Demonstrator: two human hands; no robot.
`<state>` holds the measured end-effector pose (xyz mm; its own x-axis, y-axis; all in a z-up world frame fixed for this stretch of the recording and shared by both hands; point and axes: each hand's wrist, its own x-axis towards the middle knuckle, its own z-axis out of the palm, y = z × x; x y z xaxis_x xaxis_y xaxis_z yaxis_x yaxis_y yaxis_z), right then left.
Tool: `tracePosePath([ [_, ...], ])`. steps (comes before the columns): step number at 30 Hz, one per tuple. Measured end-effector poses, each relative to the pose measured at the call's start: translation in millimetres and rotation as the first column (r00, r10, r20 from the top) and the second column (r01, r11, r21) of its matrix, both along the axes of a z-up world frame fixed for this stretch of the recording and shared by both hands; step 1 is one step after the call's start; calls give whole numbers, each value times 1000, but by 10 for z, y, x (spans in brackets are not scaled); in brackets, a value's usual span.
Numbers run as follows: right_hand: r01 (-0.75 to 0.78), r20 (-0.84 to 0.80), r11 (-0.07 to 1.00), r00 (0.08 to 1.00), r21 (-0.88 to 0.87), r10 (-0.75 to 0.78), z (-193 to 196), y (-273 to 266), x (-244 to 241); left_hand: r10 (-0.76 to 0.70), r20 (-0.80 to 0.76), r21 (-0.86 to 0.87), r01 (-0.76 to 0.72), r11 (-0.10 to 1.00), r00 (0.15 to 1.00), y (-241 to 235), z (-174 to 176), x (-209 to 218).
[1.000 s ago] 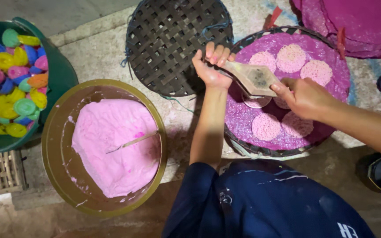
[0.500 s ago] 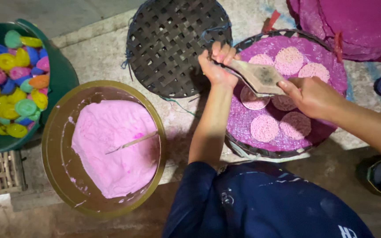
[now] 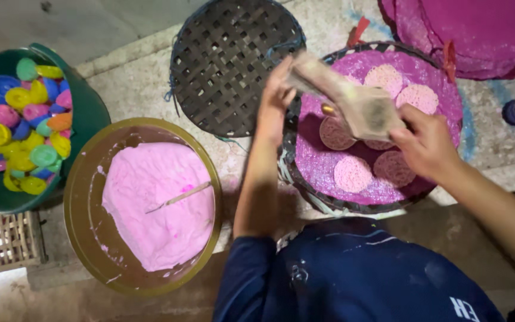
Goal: The person scoops pink dough from a bowl and presses it into a handheld press to form circular pieces, placing them onto a woven tray. The process is repeated multiple times, with the person occasionally adjusting the dough and the press.
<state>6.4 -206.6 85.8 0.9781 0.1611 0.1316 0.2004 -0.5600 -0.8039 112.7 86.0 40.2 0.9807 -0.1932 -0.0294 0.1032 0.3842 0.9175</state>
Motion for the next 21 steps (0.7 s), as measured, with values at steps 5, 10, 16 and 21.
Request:
tracePosePath([
  [5, 111, -29, 947, 994, 300, -107, -77, -169, -315, -352, 263, 874, -66, 482, 898, -322, -346, -554],
  [10, 214, -34, 902, 976, 375, -217, -314, -318, -586, -403, 257, 939, -129, 318, 878, -449, -326, -679],
  [16, 255, -21, 850, 961, 461, -277, -626, -683, -969, -314, 341, 889, -196, 413, 886, -9, -135, -968],
  [21, 304, -49, 843, 948, 443, -316, -824, -839, -1085, -339, 121, 975, -47, 218, 933, 172, -140, -1276],
])
